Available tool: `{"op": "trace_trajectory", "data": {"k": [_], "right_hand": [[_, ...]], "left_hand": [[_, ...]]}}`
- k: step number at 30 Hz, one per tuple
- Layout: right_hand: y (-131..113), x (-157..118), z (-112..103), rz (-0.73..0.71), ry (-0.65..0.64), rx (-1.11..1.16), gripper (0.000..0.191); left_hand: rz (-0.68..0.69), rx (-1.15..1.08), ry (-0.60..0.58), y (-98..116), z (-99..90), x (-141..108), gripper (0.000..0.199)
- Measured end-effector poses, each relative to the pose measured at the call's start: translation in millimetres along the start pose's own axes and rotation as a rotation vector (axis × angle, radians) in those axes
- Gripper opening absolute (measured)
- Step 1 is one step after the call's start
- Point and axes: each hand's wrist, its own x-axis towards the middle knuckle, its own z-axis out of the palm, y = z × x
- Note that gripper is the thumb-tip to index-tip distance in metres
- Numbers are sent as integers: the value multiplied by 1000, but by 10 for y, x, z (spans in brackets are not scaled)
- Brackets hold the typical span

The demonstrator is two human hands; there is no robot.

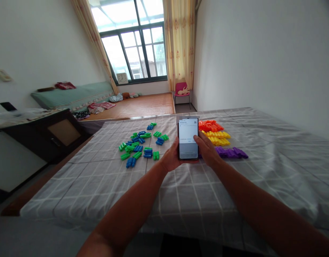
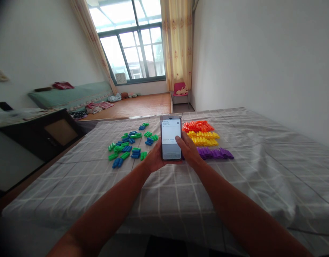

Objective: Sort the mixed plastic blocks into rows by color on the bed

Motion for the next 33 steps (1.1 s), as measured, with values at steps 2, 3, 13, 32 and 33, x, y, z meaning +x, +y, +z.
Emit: {"op": "trace_trajectory", "data": {"k": [2, 3, 13, 32, 33], "right_hand": [[4, 5, -10, 1, 3, -11, 44], [8, 11, -17, 5, 6, -17, 44], [0, 90, -69, -42, 102, 35, 43], [95, 132, -108, -32, 129, 76, 45], [94, 133, -110, -31, 132, 72, 45]], "left_hand": [[3, 15, -6, 0, -2, 2, 63], [3, 24, -9, 1, -3, 2, 63], [-46, 77, 4, -13, 4, 0, 62], [-65, 136, -72, -10, -9, -9, 65], [-64, 141, -73, -10, -7, -10, 66]]}}
